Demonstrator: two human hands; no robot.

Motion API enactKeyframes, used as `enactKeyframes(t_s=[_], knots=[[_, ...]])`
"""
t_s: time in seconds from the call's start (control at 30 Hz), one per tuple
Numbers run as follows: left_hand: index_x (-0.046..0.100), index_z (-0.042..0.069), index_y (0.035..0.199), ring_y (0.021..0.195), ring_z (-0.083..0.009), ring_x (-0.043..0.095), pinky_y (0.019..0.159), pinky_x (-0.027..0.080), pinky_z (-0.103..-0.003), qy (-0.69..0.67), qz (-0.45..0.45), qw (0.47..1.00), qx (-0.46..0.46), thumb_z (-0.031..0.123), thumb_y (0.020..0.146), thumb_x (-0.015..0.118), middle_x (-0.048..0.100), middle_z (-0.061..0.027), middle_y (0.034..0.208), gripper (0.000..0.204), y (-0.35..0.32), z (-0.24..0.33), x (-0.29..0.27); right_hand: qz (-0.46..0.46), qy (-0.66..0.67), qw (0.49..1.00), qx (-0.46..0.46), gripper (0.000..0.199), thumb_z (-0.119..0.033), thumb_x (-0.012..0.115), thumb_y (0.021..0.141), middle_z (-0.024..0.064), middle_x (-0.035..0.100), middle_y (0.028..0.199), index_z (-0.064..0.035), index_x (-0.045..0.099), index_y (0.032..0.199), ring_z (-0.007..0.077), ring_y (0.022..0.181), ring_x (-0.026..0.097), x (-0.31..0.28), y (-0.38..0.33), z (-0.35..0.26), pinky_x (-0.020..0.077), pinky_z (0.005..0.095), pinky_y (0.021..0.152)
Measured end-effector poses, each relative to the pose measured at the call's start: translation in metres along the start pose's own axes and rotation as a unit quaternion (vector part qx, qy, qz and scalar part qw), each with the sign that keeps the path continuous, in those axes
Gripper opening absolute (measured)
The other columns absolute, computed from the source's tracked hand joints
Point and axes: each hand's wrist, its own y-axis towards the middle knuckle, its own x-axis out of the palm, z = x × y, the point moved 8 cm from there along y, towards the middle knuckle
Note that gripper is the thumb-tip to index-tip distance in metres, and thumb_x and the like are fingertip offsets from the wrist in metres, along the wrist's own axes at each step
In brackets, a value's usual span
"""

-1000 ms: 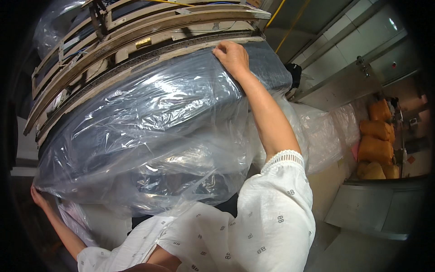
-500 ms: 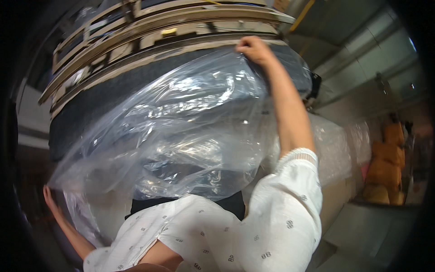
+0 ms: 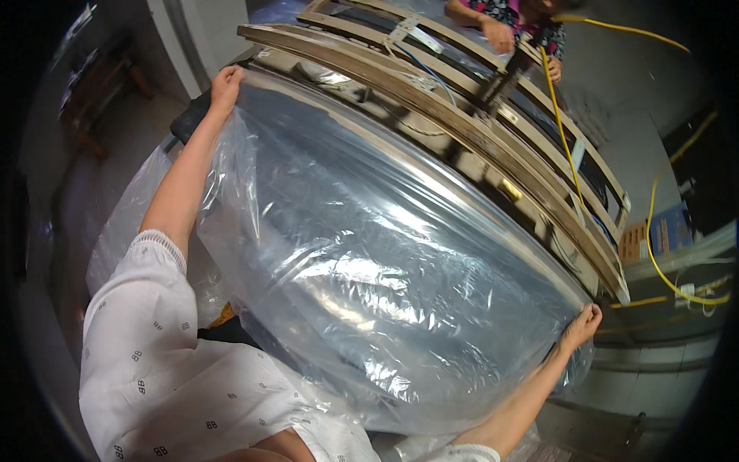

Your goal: Wrapping large black rubber parts in plastic film or bags.

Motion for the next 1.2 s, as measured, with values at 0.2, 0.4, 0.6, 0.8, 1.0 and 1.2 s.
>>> enactKeyframes(t_s=[0.2, 0.4, 0.6, 0.8, 1.0, 1.2], knots=[[0.063, 0.000, 0.090, 0.077, -0.0106, 0.059, 0.071, 0.044, -0.024, 0.063, -0.050, 0.995, -0.053, 0.015, 0.081, 0.059, 0.064, -0.0030, 0.082, 0.018, 0.014, 0.003, 0.014, -0.046, -0.090, 0.993, -0.060, 0.022, -0.020, 0.056, 0.088, 0.0044, 0.054, 0.086, 0.0005, 0.055, 0.095, 0.0144, 0.079, 0.048, 0.039, 0.011, -0.037, 0.0403, 0.0268, 0.075], [0.062, 0.001, 0.089, 0.073, -0.0124, 0.056, 0.067, 0.044, -0.026, 0.126, -0.026, 0.990, -0.063, 0.020, 0.075, 0.064, 0.062, -0.0042, 0.080, 0.024, 0.020, 0.005, 0.024, -0.041, -0.110, 0.993, -0.019, 0.027, -0.022, 0.056, 0.086, 0.0087, 0.051, 0.092, 0.0025, 0.052, 0.098, 0.0185, 0.083, 0.046, 0.039, 0.019, -0.028, 0.0387, 0.0298, 0.078], [0.053, 0.003, 0.080, 0.073, -0.0157, 0.058, 0.063, 0.046, -0.029, 0.152, 0.010, 0.983, -0.104, 0.020, 0.073, 0.065, 0.056, -0.0052, 0.074, 0.022, 0.037, -0.024, 0.002, 0.021, -0.206, 0.977, -0.052, 0.040, -0.028, 0.060, 0.083, 0.0147, 0.040, 0.105, 0.0023, 0.044, 0.103, 0.0252, 0.095, 0.039, 0.037, 0.019, -0.039, 0.0330, 0.0343, 0.087], [0.048, -0.003, 0.099, 0.074, -0.0180, 0.058, 0.068, 0.052, -0.031, -0.039, 0.051, 0.970, -0.232, 0.010, 0.087, 0.044, 0.055, -0.0087, 0.082, 0.018, 0.021, -0.010, -0.005, -0.005, -0.109, 0.992, 0.064, 0.031, -0.026, 0.052, 0.087, 0.0105, 0.039, 0.100, 0.0006, 0.042, 0.100, 0.0213, 0.094, 0.038, 0.021, 0.024, -0.014, 0.0306, 0.0324, 0.089], [0.055, -0.003, 0.093, 0.080, -0.0245, 0.059, 0.070, 0.045, -0.035, 0.058, 0.163, 0.979, -0.106, 0.022, 0.089, 0.044, 0.059, -0.0124, 0.086, 0.028, 0.033, -0.017, -0.044, 0.019, -0.023, 0.999, 0.040, 0.041, -0.026, 0.044, 0.090, 0.0154, 0.048, 0.112, 0.0075, 0.047, 0.113, 0.0227, 0.100, 0.045, 0.031, 0.000, -0.057, 0.0335, 0.0342, 0.092], [0.065, 0.011, 0.107, 0.104, -0.0274, 0.054, 0.097, 0.027, -0.052, 0.482, -0.109, 0.865, -0.086, 0.054, 0.087, 0.040, 0.062, -0.0088, 0.110, 0.053, 0.017, 0.000, 0.014, -0.080, 0.255, 0.930, 0.253, 0.049, -0.042, 0.048, 0.088, 0.0121, 0.058, 0.107, 0.0011, 0.055, 0.110, 0.0225, 0.101, 0.052, 0.019, 0.027, -0.010, 0.0363, 0.0338, 0.092]])
